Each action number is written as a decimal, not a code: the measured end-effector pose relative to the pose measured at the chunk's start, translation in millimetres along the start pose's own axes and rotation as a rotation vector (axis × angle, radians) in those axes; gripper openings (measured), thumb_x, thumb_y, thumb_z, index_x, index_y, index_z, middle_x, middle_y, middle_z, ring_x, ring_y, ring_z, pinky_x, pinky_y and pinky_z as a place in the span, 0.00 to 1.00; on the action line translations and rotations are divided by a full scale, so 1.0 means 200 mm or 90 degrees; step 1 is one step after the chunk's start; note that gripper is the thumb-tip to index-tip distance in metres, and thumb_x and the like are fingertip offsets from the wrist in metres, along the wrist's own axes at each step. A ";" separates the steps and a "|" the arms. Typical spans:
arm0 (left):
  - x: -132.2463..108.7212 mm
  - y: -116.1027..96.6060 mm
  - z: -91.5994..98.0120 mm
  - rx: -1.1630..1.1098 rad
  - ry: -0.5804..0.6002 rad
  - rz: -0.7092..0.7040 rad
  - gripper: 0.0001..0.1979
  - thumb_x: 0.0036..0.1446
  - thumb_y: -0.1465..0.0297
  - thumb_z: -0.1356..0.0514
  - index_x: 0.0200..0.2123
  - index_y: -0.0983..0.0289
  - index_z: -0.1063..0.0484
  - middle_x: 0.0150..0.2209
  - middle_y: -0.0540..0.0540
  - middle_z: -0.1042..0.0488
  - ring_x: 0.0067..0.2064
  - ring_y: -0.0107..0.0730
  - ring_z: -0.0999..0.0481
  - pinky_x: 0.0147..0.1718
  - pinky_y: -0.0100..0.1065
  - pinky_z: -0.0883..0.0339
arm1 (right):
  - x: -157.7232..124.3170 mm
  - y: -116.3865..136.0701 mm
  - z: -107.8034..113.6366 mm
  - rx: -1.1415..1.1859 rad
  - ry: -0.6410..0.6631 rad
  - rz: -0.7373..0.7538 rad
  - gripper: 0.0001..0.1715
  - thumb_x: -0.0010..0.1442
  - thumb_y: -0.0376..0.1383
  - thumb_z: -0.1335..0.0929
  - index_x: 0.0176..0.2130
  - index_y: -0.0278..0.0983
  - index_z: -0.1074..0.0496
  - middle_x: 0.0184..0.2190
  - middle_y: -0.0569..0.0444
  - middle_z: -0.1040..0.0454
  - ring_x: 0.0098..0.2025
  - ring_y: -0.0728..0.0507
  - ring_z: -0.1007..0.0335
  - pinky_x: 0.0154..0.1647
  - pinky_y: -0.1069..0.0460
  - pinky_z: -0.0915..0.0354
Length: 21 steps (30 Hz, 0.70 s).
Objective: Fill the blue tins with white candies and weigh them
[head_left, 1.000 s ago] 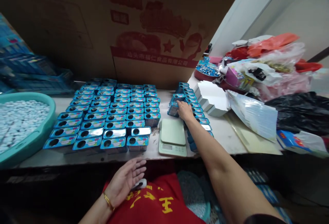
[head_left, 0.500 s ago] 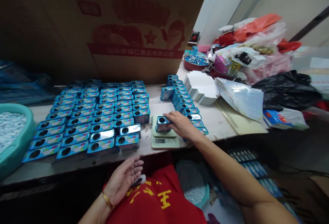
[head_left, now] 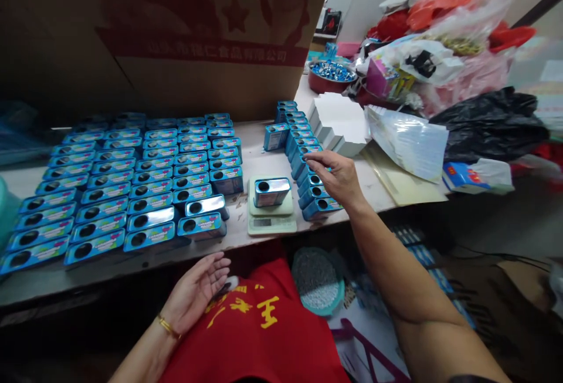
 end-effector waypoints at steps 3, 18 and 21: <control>0.00 0.00 -0.02 -0.001 0.008 0.010 0.11 0.51 0.73 0.44 0.39 0.68 0.30 0.39 0.62 0.27 0.38 0.33 0.27 0.37 0.33 0.32 | -0.04 -0.06 0.01 0.002 0.004 -0.032 0.11 0.55 0.36 0.36 0.37 0.38 0.27 0.34 0.54 0.25 0.37 0.47 0.30 0.40 0.51 0.36; 0.07 -0.08 -0.07 0.243 -0.031 -0.105 0.15 0.42 0.67 0.37 0.36 0.64 0.27 0.42 0.58 0.27 0.44 0.37 0.30 0.41 0.29 0.36 | 0.28 -0.12 -0.48 -0.180 0.337 0.027 0.13 0.55 0.32 0.37 0.41 0.37 0.29 0.42 0.53 0.28 0.45 0.46 0.33 0.47 0.53 0.40; 0.10 -0.08 -0.05 0.251 -0.026 -0.090 0.15 0.42 0.65 0.37 0.36 0.64 0.27 0.40 0.58 0.26 0.45 0.40 0.30 0.43 0.33 0.37 | 0.39 -0.20 -0.75 -0.295 0.448 0.048 0.16 0.55 0.30 0.36 0.44 0.35 0.31 0.46 0.49 0.31 0.47 0.44 0.35 0.47 0.53 0.40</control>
Point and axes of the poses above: each hand's wrist, its own x-axis towards the middle knuckle, its own z-axis out of the back of the hand, y = z × x, the point moved 7 cm from there along x, towards the middle knuckle
